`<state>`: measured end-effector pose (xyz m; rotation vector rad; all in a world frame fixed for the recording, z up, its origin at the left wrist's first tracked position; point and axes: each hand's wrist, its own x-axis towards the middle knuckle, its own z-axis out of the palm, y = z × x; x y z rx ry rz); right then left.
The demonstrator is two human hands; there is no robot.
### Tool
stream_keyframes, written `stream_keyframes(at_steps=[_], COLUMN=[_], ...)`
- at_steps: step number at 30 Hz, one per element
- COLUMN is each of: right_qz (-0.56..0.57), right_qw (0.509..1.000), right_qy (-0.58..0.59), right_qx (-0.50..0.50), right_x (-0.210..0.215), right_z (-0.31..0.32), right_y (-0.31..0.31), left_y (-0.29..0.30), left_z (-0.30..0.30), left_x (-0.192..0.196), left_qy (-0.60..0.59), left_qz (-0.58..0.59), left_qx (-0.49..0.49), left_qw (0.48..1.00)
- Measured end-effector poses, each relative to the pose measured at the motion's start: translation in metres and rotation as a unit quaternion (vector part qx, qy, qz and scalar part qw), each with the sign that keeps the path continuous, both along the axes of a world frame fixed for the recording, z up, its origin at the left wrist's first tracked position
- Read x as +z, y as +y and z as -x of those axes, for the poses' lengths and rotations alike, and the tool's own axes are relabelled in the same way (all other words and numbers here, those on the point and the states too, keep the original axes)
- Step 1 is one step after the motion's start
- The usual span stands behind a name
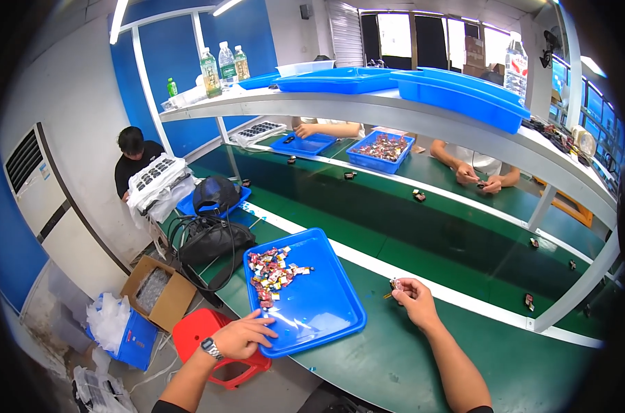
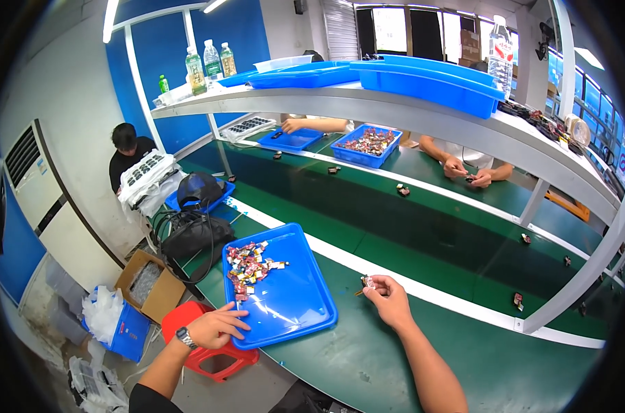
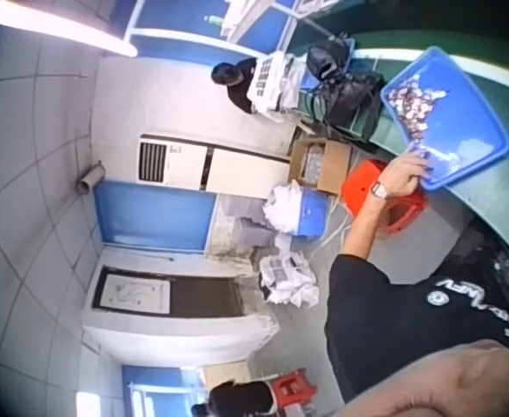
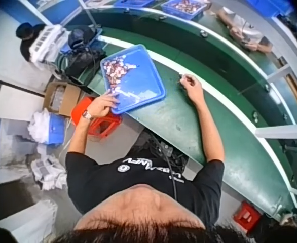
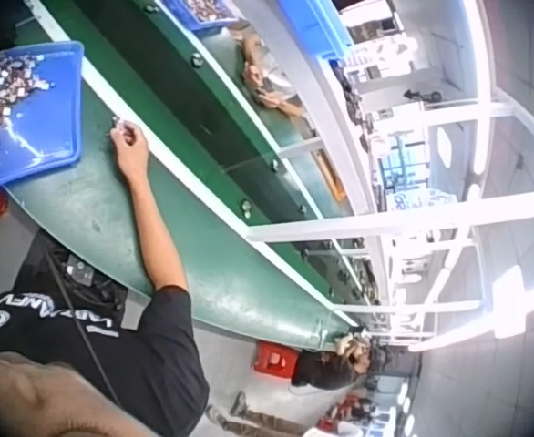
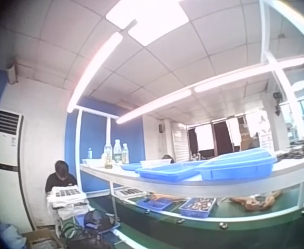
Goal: Assembling small electronic components at a factory production line workstation.
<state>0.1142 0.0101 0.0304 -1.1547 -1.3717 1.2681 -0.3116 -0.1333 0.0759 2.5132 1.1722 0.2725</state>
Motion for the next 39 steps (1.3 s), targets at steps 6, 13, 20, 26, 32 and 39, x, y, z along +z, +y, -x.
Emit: stream_keyframes(at_steps=[6, 13, 20, 26, 32, 39], right_qz=[-0.005, -0.007, -0.025, -0.015, -0.008, -0.014], right_qw=[1.0, 1.0, 0.999, 1.0, 1.0, 0.999], right_qy=[-0.002, -0.011, -0.025, 0.002, 0.008, 0.009], right_qx=[0.013, 0.005, 0.015, 0.012, 0.003, -0.038], right_x=[-0.001, -0.014, -0.008, -0.01, -0.01, -0.011], right_z=[0.005, 0.003, 0.004, 0.0, -0.01, -0.05], right_y=[-0.002, 0.0, -0.004, -0.006, -0.007, -0.022], left_y=[-0.028, -0.01, 0.041, 0.07, 0.085, 0.093], left_z=[0.028, 0.013, 0.062, 0.07, 0.08, 0.084], left_x=[-0.018, -0.012, -0.018, -0.019, -0.025, -0.027], left_qy=[-0.034, -0.127, -0.112, -0.081, -0.065, -0.065], left_qz=[-0.102, -0.039, -0.097, -0.14, -0.169, -0.208], left_qx=[0.237, 0.336, 0.338, 0.361, 0.38, 0.387], left_qw=[0.966, 0.933, 0.929, 0.919, 0.907, 0.896])
